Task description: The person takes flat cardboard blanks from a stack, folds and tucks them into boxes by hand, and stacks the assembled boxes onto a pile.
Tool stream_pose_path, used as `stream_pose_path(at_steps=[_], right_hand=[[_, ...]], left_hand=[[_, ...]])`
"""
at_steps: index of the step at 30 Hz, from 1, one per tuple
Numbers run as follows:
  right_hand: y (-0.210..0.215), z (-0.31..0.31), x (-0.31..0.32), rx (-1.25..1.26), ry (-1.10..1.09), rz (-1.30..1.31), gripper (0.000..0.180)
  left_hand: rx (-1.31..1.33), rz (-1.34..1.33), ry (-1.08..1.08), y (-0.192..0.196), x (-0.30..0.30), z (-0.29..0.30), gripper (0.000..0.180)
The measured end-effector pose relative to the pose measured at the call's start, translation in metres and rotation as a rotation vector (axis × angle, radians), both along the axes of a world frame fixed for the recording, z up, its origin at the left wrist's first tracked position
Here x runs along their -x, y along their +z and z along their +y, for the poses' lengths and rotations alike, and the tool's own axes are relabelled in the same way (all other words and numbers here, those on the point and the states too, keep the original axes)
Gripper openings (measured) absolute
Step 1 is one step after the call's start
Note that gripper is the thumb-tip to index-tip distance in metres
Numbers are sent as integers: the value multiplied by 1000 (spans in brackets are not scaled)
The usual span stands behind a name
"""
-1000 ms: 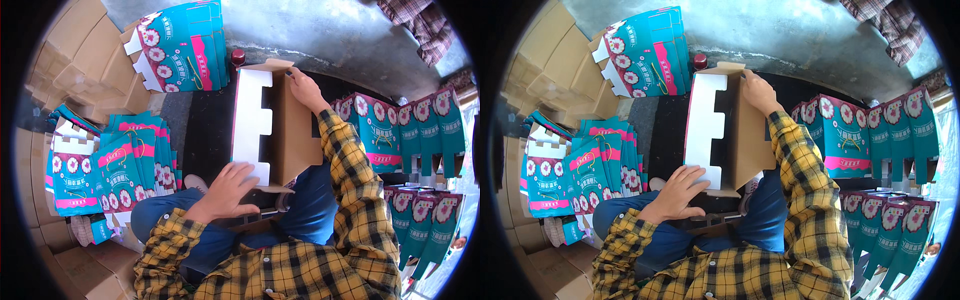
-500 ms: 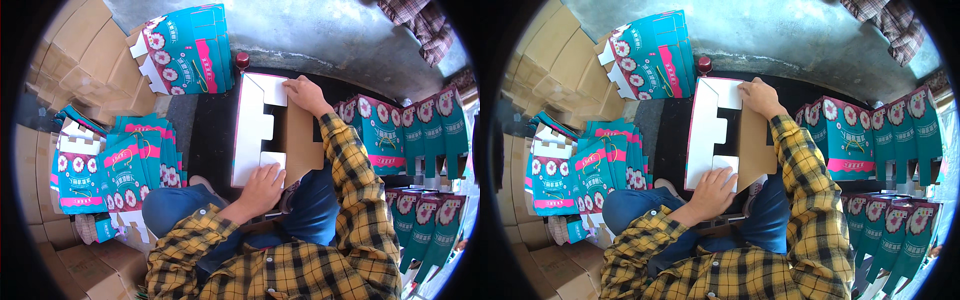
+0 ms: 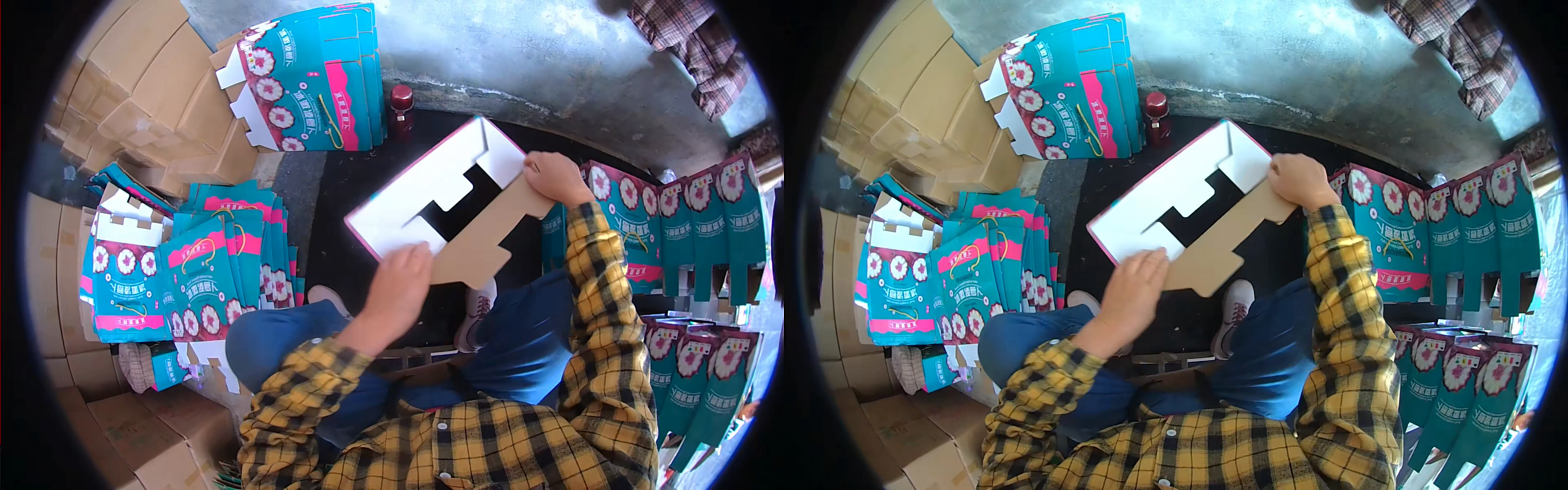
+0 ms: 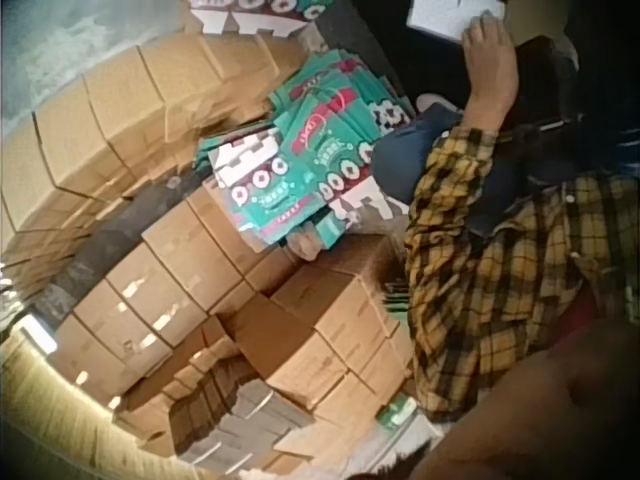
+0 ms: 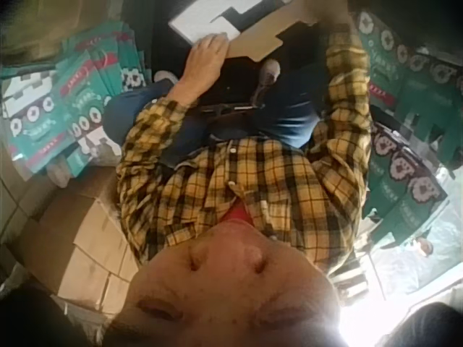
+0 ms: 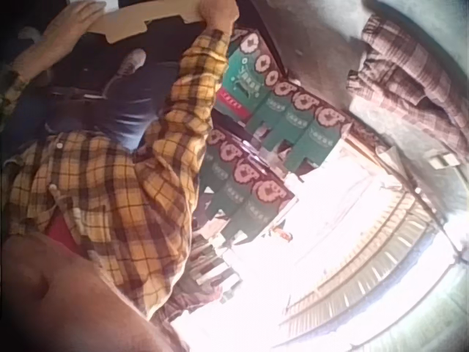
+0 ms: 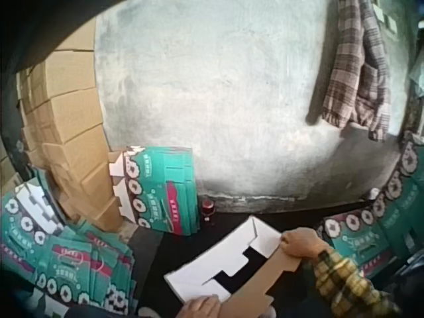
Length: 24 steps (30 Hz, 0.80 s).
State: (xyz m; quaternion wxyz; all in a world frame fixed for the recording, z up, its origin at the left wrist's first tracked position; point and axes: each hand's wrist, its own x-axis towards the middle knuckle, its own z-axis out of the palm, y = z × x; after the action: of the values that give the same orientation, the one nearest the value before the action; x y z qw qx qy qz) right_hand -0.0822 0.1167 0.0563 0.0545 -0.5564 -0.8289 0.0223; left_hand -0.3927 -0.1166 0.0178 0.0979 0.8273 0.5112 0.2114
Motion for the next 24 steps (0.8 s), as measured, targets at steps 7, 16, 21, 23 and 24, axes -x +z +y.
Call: stream_pose_path(at_steps=[7,16,21,23,24], right_hand=[[27,-17,-5,657,-172,372,50],[18,-38,18,-78,229,247,42],[-1,-54,44,-145,576,160,78],[-23,-53,49,-176,559,111,78],[-31,-54,55,-196,546,117,76]], left_hand=[[25,-41,72,3,42,14,26],[-60,-384,482,-8,21,30,65],[-62,82,223,-16,13,34,61],[-22,77,213,-17,8,29,65],[-15,100,207,-16,12,26,67]])
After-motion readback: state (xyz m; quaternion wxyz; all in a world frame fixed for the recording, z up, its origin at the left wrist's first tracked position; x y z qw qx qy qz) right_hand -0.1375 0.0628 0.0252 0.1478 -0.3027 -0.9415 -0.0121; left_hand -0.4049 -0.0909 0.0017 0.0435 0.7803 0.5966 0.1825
